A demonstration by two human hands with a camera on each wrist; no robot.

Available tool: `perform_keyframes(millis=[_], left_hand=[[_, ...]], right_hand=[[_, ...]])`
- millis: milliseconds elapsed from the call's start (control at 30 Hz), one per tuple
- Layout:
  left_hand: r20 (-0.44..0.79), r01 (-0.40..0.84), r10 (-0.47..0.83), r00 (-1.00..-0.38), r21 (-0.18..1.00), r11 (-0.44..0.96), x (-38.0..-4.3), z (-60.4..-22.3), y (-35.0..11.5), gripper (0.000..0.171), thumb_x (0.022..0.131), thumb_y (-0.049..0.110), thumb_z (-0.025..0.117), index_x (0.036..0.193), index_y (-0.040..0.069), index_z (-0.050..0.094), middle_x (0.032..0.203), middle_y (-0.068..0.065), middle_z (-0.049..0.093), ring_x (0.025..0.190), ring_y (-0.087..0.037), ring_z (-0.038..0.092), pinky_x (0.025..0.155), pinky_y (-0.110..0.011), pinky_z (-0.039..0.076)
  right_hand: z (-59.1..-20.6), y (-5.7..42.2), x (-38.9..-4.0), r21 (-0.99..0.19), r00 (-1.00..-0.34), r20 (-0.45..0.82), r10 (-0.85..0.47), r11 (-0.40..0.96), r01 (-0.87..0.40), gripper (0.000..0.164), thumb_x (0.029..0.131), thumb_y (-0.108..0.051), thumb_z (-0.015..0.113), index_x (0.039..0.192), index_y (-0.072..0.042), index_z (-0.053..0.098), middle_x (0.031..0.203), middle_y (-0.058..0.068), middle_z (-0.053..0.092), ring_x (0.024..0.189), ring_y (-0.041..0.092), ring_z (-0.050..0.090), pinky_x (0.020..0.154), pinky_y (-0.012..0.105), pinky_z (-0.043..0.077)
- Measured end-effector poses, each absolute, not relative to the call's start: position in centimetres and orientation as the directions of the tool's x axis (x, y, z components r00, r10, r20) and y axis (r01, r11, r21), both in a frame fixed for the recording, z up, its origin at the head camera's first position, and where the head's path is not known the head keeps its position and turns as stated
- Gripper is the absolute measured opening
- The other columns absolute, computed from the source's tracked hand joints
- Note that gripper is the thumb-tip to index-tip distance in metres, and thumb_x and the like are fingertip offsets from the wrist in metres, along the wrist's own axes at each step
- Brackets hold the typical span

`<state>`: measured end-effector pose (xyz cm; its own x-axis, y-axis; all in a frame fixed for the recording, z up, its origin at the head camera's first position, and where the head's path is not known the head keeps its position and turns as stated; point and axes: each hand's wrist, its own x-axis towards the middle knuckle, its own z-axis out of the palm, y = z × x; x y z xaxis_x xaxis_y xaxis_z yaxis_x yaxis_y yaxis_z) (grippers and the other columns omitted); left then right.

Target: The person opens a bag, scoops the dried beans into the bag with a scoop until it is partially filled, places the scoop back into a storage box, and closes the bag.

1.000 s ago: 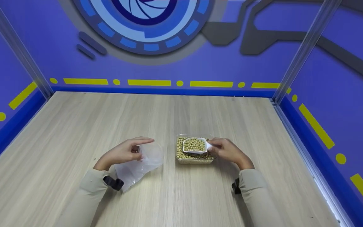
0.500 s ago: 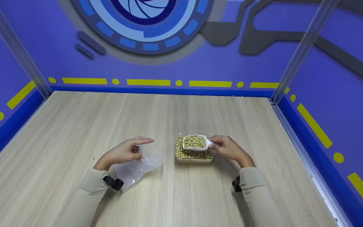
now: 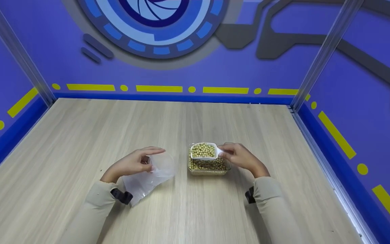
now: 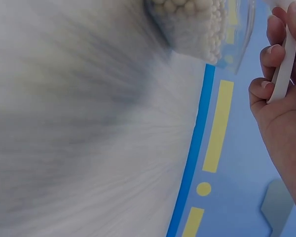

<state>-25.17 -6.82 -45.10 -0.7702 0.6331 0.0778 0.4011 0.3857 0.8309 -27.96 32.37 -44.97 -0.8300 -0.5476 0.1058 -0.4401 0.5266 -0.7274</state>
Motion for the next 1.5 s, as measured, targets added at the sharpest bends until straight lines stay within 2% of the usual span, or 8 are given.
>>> perform_keyframes(millis=[200, 367, 600, 800, 933, 1133, 1500], left_hand=[[0.077, 0.403, 0.633, -0.771, 0.828, 0.39, -25.1, -45.1, -6.8, 0.063, 0.08, -0.007, 0.055, 0.142, 0.001, 0.046, 0.146, -0.016, 0.044, 0.073, -0.011, 0.052, 0.063, -0.018, 0.044], [0.082, 0.405, 0.631, -0.771, 0.828, 0.388, -25.3, -45.1, -6.7, 0.064, 0.078, -0.008, 0.056, 0.141, 0.002, 0.047, 0.146, -0.016, 0.045, 0.072, -0.012, 0.051, 0.061, -0.019, 0.043], [0.086, 0.413, 0.635, -0.767, 0.824, 0.388, -25.3, -45.2, -6.7, 0.063, 0.079, -0.008, 0.055, 0.141, 0.0, 0.046, 0.145, -0.016, 0.045, 0.07, -0.01, 0.05, 0.06, -0.017, 0.042], [0.083, 0.407, 0.633, -0.77, 0.828, 0.386, -25.5, -45.3, -6.6, 0.064, 0.078, -0.009, 0.055, 0.14, 0.0, 0.047, 0.146, -0.016, 0.044, 0.067, -0.009, 0.049, 0.06, -0.018, 0.042], [0.08, 0.401, 0.631, -0.772, 0.831, 0.385, -25.5, -45.3, -6.5, 0.064, 0.077, -0.009, 0.055, 0.14, 0.0, 0.047, 0.146, -0.016, 0.044, 0.067, -0.011, 0.048, 0.059, -0.018, 0.042], [0.079, 0.406, 0.63, -0.772, 0.825, 0.394, -25.4, -45.2, -6.5, 0.064, 0.077, -0.009, 0.054, 0.14, 0.001, 0.047, 0.146, -0.016, 0.045, 0.068, -0.01, 0.049, 0.061, -0.017, 0.043], [0.078, 0.398, 0.635, -0.769, 0.835, 0.379, -25.5, -45.1, -6.5, 0.065, 0.077, -0.01, 0.055, 0.14, 0.0, 0.047, 0.146, -0.017, 0.044, 0.068, -0.011, 0.049, 0.061, -0.017, 0.043]], right_hand=[[-44.4, 31.0, -27.7, -0.712, -0.835, 0.078, -0.545, 0.556, -0.43, 0.029, 0.095, -0.008, 0.057, 0.121, 0.002, 0.064, 0.108, 0.016, 0.065, 0.087, 0.004, 0.054, 0.075, 0.018, 0.046], [-42.2, 29.4, -26.5, -0.699, -0.828, 0.065, -0.557, 0.567, -0.436, 0.027, 0.094, -0.004, 0.056, 0.117, 0.005, 0.065, 0.103, 0.017, 0.065, 0.084, 0.007, 0.053, 0.074, 0.02, 0.045], [-44.2, 29.5, -28.2, -0.718, -0.804, 0.071, -0.59, 0.53, -0.452, 0.028, 0.095, -0.012, 0.058, 0.119, 0.0, 0.067, 0.107, 0.013, 0.065, 0.088, 0.006, 0.054, 0.076, 0.019, 0.046], [-43.3, 28.1, -27.6, -0.73, -0.798, 0.068, -0.599, 0.515, -0.449, 0.028, 0.094, -0.004, 0.056, 0.119, 0.005, 0.064, 0.106, 0.019, 0.064, 0.082, 0.012, 0.051, 0.069, 0.018, 0.043], [-43.1, 27.5, -27.5, -0.729, -0.793, 0.078, -0.605, 0.508, -0.459, 0.027, 0.093, -0.001, 0.056, 0.118, 0.007, 0.065, 0.107, 0.021, 0.064, 0.085, 0.011, 0.053, 0.071, 0.017, 0.044], [-43.7, 27.3, -28.2, -0.727, -0.786, 0.053, -0.616, 0.515, -0.453, 0.027, 0.094, -0.009, 0.058, 0.118, -0.002, 0.068, 0.107, 0.013, 0.066, 0.087, 0.009, 0.053, 0.074, 0.019, 0.046], [-43.6, 26.3, -28.6, -0.72, -0.737, 0.079, -0.671, 0.473, -0.508, 0.028, 0.094, -0.011, 0.058, 0.118, 0.001, 0.067, 0.105, 0.016, 0.066, 0.085, 0.009, 0.054, 0.072, 0.019, 0.046]])
